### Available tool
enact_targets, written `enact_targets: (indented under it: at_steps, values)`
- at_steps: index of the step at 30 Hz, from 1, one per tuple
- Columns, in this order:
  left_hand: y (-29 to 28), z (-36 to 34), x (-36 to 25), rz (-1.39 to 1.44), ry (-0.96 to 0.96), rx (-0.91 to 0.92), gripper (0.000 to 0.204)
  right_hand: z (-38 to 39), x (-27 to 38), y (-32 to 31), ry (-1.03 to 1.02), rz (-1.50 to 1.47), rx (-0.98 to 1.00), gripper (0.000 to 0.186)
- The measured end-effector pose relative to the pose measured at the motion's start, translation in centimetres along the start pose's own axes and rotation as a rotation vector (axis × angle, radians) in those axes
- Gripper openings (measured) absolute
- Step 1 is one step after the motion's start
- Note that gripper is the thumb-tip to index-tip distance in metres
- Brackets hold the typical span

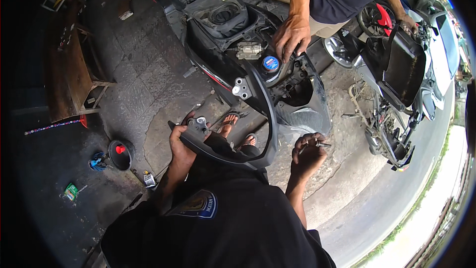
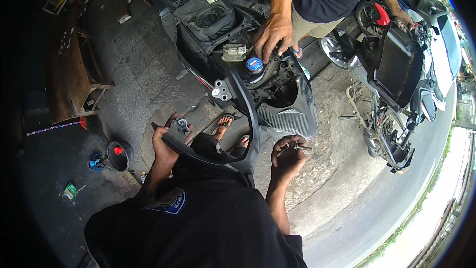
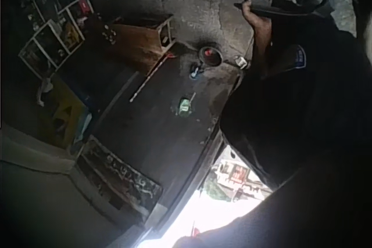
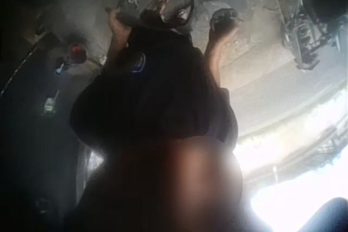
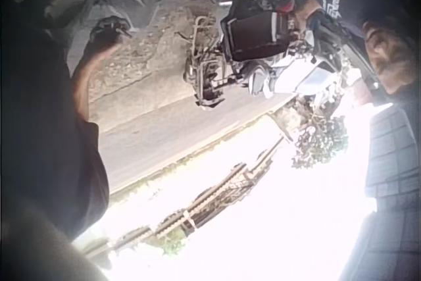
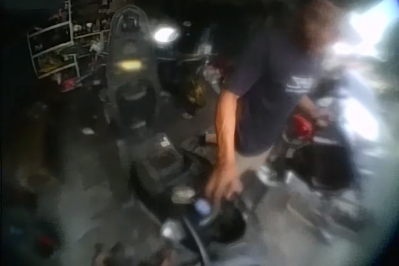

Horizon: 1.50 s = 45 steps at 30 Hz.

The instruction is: The person positions a tail panel on a scooter, secures it by tightening bolts with a T-wrench, and installs the under-seat compartment into the scooter frame.

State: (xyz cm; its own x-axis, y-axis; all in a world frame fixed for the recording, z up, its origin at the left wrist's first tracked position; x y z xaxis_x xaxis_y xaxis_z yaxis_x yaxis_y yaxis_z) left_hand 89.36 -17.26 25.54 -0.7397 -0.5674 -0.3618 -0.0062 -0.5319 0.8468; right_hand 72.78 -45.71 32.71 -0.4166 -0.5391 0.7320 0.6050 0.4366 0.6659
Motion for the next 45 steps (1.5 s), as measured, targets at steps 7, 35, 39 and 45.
enact_targets:
  at_steps: [7,35,39,45]
  values:
    - [-0.7,0.3,-3.4,-0.125,0.077,-0.029,0.058,0.4,-0.1,-2.3,-0.064,0.172,0.009,0.034]
    - [-1.2,12.7,5.5,0.026,0.495,-0.290,0.053,-1.2,-9.9,6.8,0.234,0.774,0.959,0.021]
    - [-1.1,16.1,10.8,0.080,0.538,-0.313,0.057,0.2,-12.5,8.6,-0.031,0.910,1.054,0.020]
    - [-1.3,21.4,17.4,0.126,0.576,-0.379,0.057,6.4,-13.2,5.7,-0.003,1.094,1.226,0.023]
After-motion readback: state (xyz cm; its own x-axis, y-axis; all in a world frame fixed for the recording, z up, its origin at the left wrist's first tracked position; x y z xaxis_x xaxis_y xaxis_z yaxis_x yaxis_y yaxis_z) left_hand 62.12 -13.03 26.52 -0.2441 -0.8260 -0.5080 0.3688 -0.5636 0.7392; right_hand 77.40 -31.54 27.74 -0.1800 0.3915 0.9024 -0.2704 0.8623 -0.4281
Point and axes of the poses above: each hand's wrist, its own z-axis away from the middle knuckle, its own y-axis out of the palm, x = y × z, the point moved 3 cm from there along -z, towards the middle knuckle, and after that the axes turned 15 degrees about x, right-handed, at the moved point
